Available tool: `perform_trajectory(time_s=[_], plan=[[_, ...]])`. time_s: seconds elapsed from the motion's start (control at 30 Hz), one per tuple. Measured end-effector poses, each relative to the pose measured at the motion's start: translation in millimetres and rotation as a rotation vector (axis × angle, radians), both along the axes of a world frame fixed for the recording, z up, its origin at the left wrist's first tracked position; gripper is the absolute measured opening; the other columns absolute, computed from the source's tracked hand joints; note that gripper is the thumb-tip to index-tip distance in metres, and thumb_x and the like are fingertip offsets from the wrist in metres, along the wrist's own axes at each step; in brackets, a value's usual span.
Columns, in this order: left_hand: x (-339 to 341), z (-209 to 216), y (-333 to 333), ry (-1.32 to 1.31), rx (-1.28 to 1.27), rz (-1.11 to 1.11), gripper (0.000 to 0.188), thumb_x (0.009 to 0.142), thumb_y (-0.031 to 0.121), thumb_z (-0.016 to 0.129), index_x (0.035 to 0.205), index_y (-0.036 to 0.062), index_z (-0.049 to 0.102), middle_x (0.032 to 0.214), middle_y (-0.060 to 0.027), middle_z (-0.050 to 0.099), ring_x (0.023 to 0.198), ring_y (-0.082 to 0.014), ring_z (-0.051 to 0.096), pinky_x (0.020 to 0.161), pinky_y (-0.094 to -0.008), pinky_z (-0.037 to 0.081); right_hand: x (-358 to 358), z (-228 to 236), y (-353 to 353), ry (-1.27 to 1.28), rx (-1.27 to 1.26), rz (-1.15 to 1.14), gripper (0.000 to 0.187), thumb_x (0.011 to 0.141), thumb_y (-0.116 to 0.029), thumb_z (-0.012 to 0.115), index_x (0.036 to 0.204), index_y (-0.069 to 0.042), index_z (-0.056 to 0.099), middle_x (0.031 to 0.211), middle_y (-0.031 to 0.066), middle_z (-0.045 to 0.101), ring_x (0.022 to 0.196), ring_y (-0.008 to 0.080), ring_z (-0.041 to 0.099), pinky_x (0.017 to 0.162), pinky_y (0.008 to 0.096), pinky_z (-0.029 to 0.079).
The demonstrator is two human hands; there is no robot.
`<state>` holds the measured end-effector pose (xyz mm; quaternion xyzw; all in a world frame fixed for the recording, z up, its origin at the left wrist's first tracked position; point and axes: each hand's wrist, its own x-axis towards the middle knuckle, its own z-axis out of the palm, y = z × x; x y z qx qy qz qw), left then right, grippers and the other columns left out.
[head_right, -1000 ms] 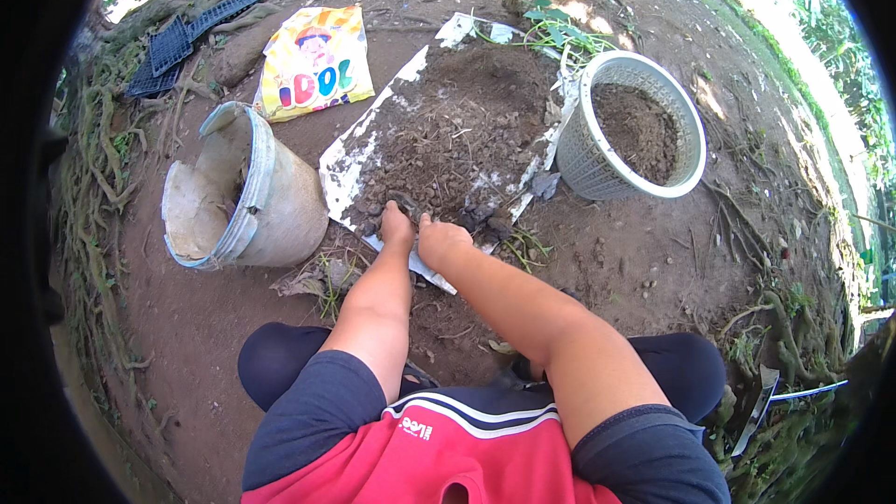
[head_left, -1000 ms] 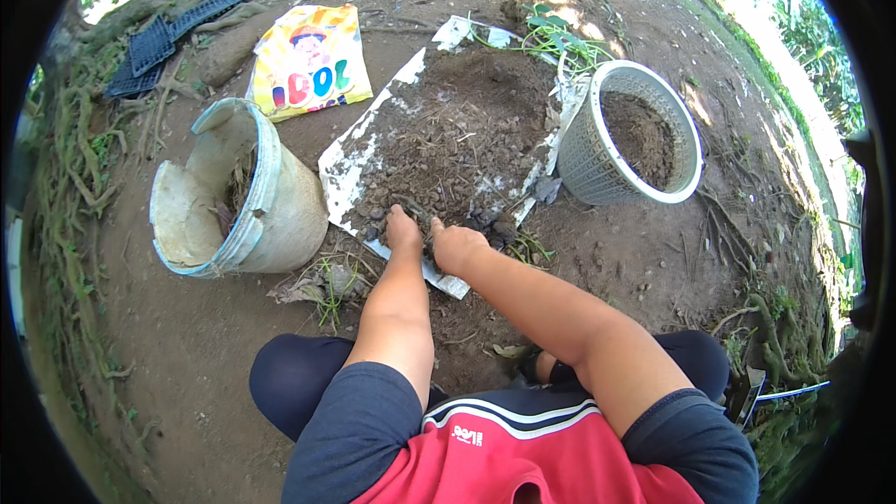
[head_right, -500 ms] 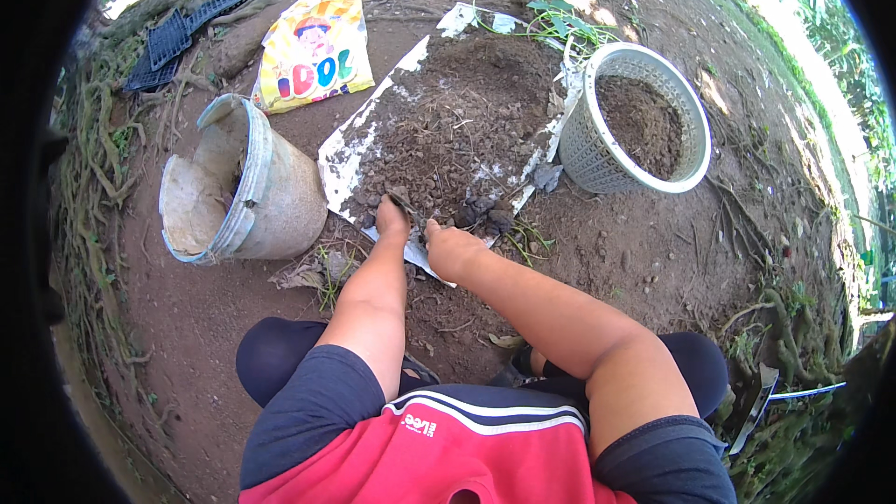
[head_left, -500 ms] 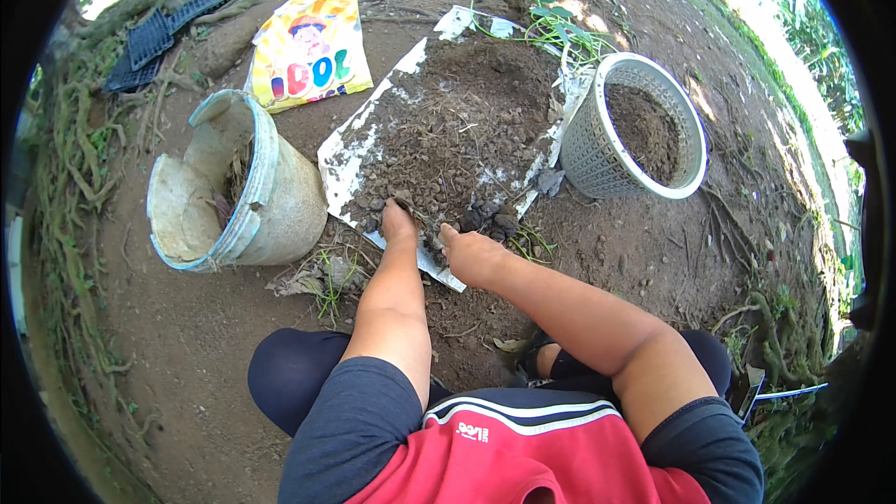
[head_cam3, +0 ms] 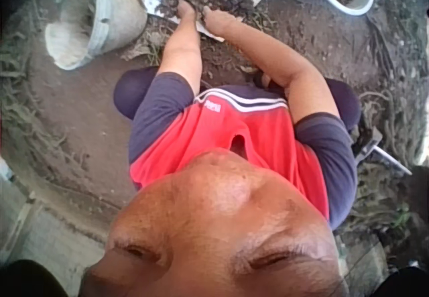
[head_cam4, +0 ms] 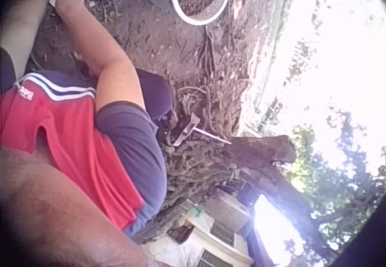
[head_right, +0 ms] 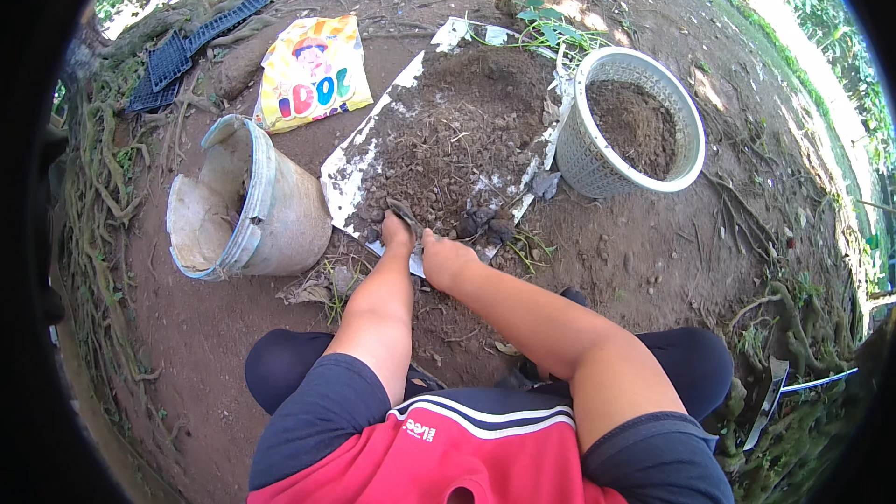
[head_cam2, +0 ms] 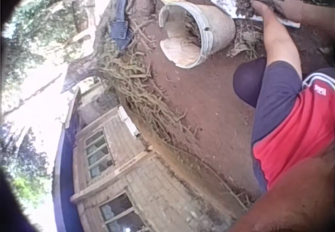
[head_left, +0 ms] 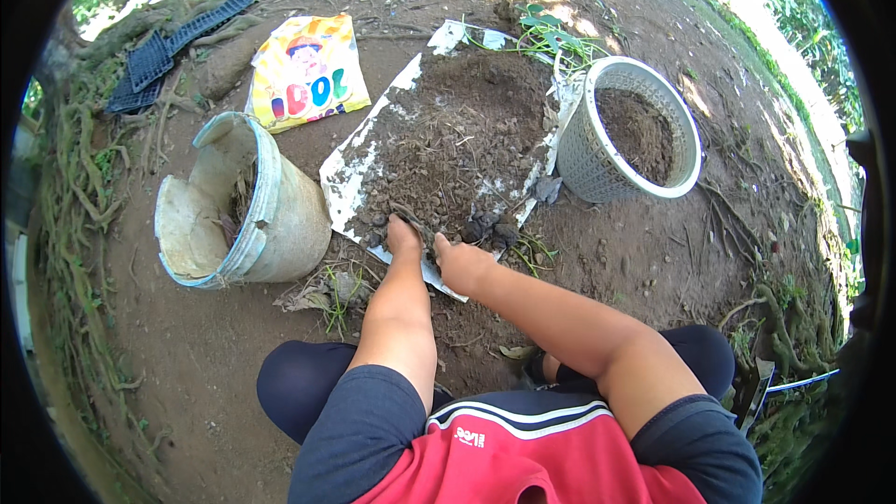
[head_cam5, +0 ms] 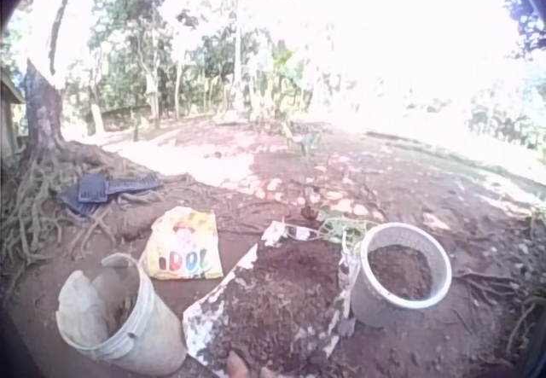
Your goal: The person kneels on the ground and mixes soil with both hands on a white sheet, then transfers portions into a white basket. They add organic material from a colorful bag and use a small hand trowel to break up clumps and mix the contents.
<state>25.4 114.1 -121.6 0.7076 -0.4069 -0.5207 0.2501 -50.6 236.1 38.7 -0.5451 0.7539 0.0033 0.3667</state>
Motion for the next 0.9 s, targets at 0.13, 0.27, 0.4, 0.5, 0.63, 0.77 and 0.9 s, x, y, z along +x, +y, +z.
perform_trajectory(time_s=[0.13,0.27,0.4,0.5,0.63,0.77,0.9], plan=[[0.4,-0.9,-4.9,-0.149,0.068,-0.049,0.055,0.091,0.04,0.028,0.107,-0.0016,0.06,0.116,-0.0258,0.057,0.112,-0.04,0.051,0.095,-0.045,0.036,1.1,7.0,23.0,0.006,0.054,0.025,0.052,0.095,-0.024,0.038,0.141,-0.005,0.025,0.103,0.0222,0.063,0.094,0.0362,0.062,0.082,0.0457,0.048],[-1.9,-2.4,-0.9,-0.374,-0.08,-0.299,0.043,0.096,0.026,0.023,0.115,-0.0016,0.05,0.118,-0.0244,0.054,0.109,-0.0396,0.053,0.093,-0.0473,0.041,-1.1,3.0,17.1,0.055,0.036,0.038,0.052,0.095,-0.022,0.038,0.142,-0.004,0.025,0.104,0.0215,0.064,0.093,0.0349,0.063,0.081,0.0444,0.048],[-5.5,1.4,6.7,-0.431,-0.103,-0.34,0.033,0.095,0.017,0.026,0.113,0.0001,0.047,0.117,-0.0239,0.053,0.107,-0.0393,0.054,0.09,-0.0479,0.043,-2.7,-7.3,9.6,0.074,0.021,0.066,0.054,0.092,-0.016,0.039,0.142,-0.004,0.025,0.104,0.0209,0.064,0.093,0.0327,0.064,0.08,0.0434,0.049],[-7.4,3.4,6.0,-0.524,-0.153,-0.429,0.031,0.094,0.014,0.03,0.115,-0.0006,0.047,0.117,-0.0242,0.053,0.108,-0.0401,0.053,0.091,-0.0486,0.043,-4.2,-10.8,0.9,0.136,0.033,0.074,0.057,0.087,-0.012,0.04,0.142,-0.003,0.026,0.105,0.0206,0.064,0.093,0.0323,0.064,0.078,0.0441,0.05],[-1.1,0.9,-1.9,-0.387,-0.085,-0.316,0.032,0.094,0.016,0.03,0.114,-0.0007,0.049,0.117,-0.0245,0.054,0.109,-0.0408,0.052,0.09,-0.0486,0.043,-1.8,-5.4,0.6,0.059,0.047,0.032,0.053,0.088,-0.012,0.037,0.14,0.0,0.028,0.111,0.0221,0.061,0.1,0.0333,0.062,0.084,0.0425,0.049],[0.9,-3.9,-5.9,-0.482,-0.109,-0.381,0.033,0.094,0.016,0.029,0.112,-0.0011,0.051,0.114,-0.0253,0.056,0.106,-0.0423,0.054,0.09,-0.0481,0.043,-8.1,5.2,12.2,-0.025,0.054,0.01,0.052,0.093,-0.021,0.04,0.14,-0.003,0.029,0.108,0.0236,0.061,0.099,0.0373,0.06,0.085,0.046,0.047],[2.7,-5.7,-5.0,-0.455,-0.112,-0.359,0.041,0.096,0.023,0.024,0.109,-0.0034,0.053,0.115,-0.0255,0.056,0.108,-0.0423,0.052,0.092,-0.0486,0.04,-12.7,9.3,14.3,-0.047,0.079,0.043,0.05,0.093,-0.02,0.041,0.14,-0.005,0.029,0.106,0.0229,0.062,0.098,0.0372,0.06,0.084,0.0462,0.047]])
